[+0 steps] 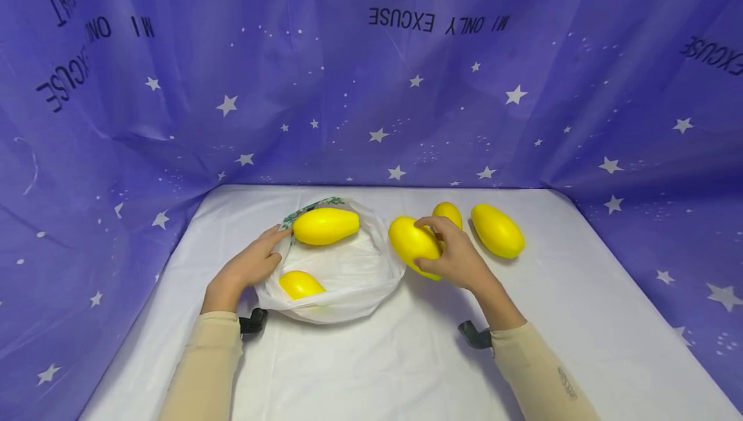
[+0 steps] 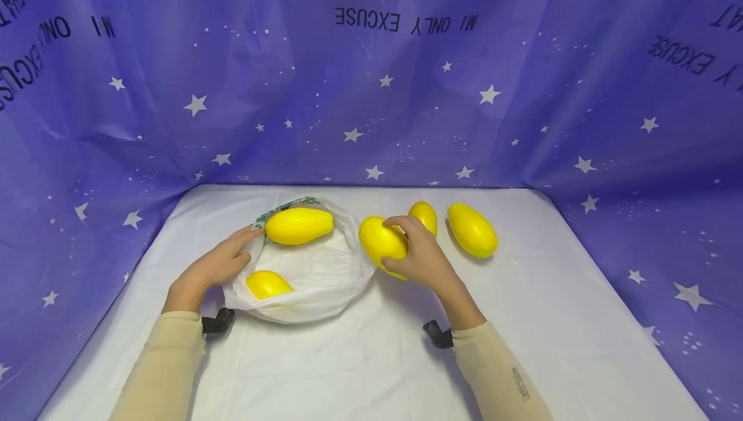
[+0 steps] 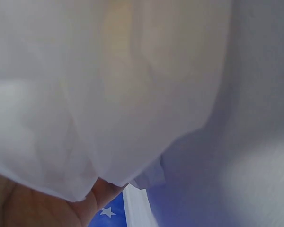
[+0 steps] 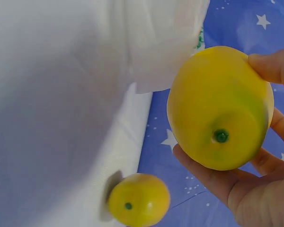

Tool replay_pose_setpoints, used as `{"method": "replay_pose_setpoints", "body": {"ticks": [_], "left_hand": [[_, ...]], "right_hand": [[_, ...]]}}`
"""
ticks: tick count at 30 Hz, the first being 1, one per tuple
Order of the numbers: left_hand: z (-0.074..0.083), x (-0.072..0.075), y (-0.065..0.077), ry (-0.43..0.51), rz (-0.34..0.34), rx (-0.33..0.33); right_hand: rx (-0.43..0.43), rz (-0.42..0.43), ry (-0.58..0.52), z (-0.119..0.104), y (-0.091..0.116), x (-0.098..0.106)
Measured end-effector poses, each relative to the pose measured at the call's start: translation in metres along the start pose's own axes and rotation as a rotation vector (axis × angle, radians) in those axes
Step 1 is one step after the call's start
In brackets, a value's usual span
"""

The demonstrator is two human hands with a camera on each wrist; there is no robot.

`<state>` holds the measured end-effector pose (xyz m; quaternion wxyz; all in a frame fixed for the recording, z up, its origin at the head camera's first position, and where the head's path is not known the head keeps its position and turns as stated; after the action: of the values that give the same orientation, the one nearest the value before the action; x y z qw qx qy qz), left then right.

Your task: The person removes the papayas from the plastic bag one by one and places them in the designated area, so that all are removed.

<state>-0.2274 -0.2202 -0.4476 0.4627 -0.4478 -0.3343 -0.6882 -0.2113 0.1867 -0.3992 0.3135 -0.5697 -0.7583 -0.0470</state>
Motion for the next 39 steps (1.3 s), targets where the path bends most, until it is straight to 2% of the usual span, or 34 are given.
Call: {"method": "replay_pose_setpoints", "body": {"ticks": [5, 13, 22, 30, 39], "left_hand": [[-0.001, 0.001, 0.001, 0.003, 0.008, -0.007], [-0.001, -0.001, 0.003, 0.002, 0.011, -0.002], [-0.003, -0.001, 0.001, 0.001, 0.007, -0.003], [-0.003, 0.0, 0.002, 0.001, 0.001, 0.005], [-0.003, 0.0, 0.0, -0.002, -0.01, 0.003]], "right_hand": [[-0.036, 0.005, 0.017, 0.008, 0.012, -0.003], [-0.046, -0.003, 0.053, 0.015, 0.028, -0.003], [-0.09, 0.024, 0.093, 0.026, 0.045, 0.002], [-0.1, 0.034, 0.091, 0.031, 0.049, 0.003], [-0.134, 0.035, 0.094, 0.027, 0.048, 0.005]]}}
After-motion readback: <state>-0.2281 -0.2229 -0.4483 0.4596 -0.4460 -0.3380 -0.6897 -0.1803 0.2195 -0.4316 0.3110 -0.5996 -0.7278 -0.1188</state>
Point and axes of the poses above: each hand's wrist, its own y-axis away from the middle knuckle, its own x-axis out of the back of the hand, z = x × y, the point moved 2 cm from there along -y, towards the middle knuckle, and after that the axes turned 13 degrees about -y, right-handed, at the moved point
